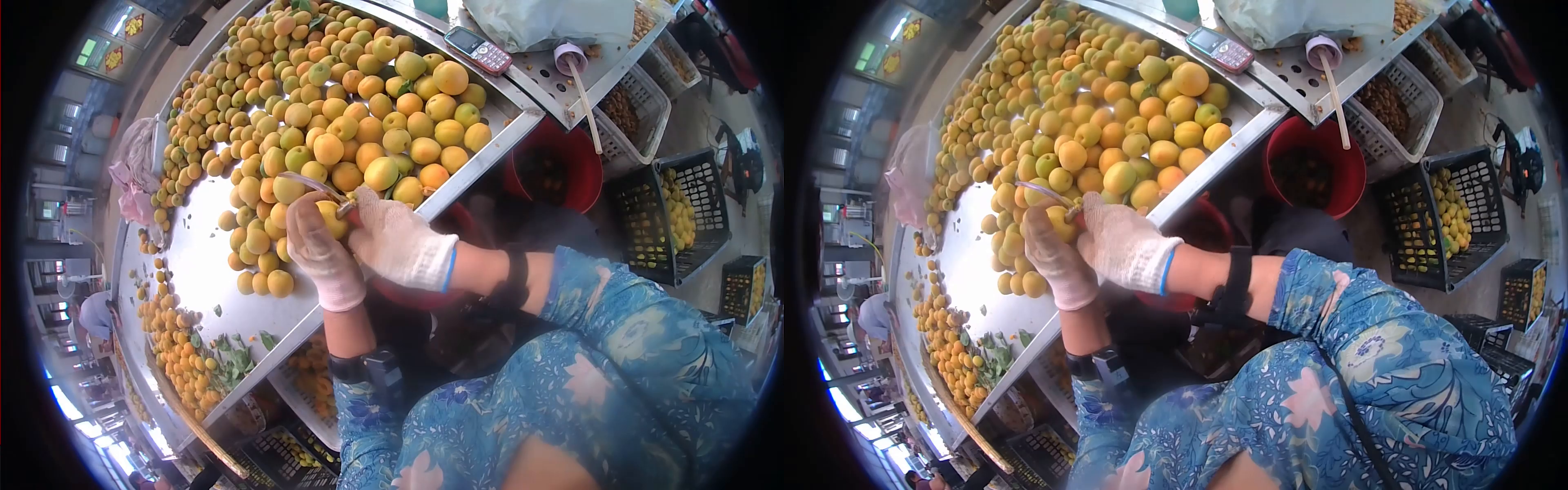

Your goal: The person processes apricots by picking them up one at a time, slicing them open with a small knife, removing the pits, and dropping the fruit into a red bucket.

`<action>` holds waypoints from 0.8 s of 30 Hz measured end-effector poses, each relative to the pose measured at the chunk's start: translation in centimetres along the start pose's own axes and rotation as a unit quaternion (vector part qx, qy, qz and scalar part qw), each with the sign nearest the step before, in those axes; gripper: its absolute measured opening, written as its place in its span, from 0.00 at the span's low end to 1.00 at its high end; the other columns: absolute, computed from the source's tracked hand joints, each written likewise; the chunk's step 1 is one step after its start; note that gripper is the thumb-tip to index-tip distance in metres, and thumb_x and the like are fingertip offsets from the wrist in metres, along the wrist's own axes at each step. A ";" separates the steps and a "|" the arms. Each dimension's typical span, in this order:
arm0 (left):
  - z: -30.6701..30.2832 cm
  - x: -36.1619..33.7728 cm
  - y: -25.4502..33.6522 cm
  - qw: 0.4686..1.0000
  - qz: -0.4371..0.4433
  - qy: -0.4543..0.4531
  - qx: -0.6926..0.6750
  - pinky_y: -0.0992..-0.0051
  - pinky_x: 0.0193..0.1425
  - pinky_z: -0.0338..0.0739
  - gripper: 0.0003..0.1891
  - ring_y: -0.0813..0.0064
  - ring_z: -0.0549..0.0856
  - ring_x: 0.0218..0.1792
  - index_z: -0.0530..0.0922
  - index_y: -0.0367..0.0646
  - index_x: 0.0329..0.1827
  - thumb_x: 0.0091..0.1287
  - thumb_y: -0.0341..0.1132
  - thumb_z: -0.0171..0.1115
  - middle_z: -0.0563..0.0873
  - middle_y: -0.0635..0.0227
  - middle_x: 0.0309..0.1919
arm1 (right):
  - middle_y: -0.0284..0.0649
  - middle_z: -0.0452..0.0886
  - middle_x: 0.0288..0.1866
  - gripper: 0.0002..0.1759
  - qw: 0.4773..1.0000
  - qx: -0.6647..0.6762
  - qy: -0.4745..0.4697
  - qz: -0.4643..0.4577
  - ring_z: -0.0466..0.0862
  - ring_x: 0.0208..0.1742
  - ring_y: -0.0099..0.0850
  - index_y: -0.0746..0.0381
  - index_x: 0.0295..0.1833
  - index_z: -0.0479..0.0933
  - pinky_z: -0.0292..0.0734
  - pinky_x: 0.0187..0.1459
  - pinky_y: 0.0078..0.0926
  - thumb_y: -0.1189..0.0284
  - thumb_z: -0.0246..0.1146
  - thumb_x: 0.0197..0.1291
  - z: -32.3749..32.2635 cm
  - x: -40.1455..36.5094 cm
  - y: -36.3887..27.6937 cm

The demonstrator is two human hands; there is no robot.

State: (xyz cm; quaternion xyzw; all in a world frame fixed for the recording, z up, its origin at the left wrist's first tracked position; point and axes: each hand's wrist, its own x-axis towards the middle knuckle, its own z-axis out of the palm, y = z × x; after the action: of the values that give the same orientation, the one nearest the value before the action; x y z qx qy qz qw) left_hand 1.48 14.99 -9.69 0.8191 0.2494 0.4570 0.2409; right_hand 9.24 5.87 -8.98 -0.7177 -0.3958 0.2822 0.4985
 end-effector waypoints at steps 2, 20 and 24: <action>-0.3 0.0 -0.7 0.992 -0.069 -0.022 -0.100 0.72 0.44 0.77 0.19 0.67 0.82 0.38 0.77 0.37 0.45 0.77 0.44 0.44 0.82 0.60 0.38 | 0.60 0.80 0.38 0.17 0.998 0.045 -0.038 0.009 0.81 0.46 0.58 0.69 0.50 0.67 0.77 0.48 0.46 0.70 0.56 0.58 -0.8 0.1 -0.1; 0.7 1.1 0.9 0.787 -0.310 -0.028 -0.533 0.69 0.56 0.72 0.27 0.68 0.77 0.48 0.70 0.41 0.61 0.72 0.55 0.49 0.79 0.63 0.49 | 0.55 0.81 0.33 0.19 1.000 0.027 -0.007 -0.010 0.81 0.40 0.56 0.63 0.46 0.67 0.75 0.39 0.47 0.56 0.54 0.70 -2.9 -1.1 -1.0; 0.6 1.0 1.2 0.786 -0.312 -0.019 -0.533 0.69 0.54 0.72 0.26 0.68 0.77 0.48 0.70 0.42 0.60 0.73 0.55 0.47 0.78 0.63 0.49 | 0.55 0.81 0.33 0.19 1.000 0.026 -0.005 -0.011 0.81 0.40 0.56 0.63 0.46 0.67 0.76 0.39 0.48 0.56 0.53 0.70 -2.7 -1.1 -1.2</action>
State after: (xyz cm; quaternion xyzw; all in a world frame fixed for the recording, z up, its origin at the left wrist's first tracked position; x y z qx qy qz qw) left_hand 2.72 14.65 -8.61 0.4456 0.2037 0.4016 0.7737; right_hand 10.42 3.82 -6.89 -0.6989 -0.3987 0.2904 0.5179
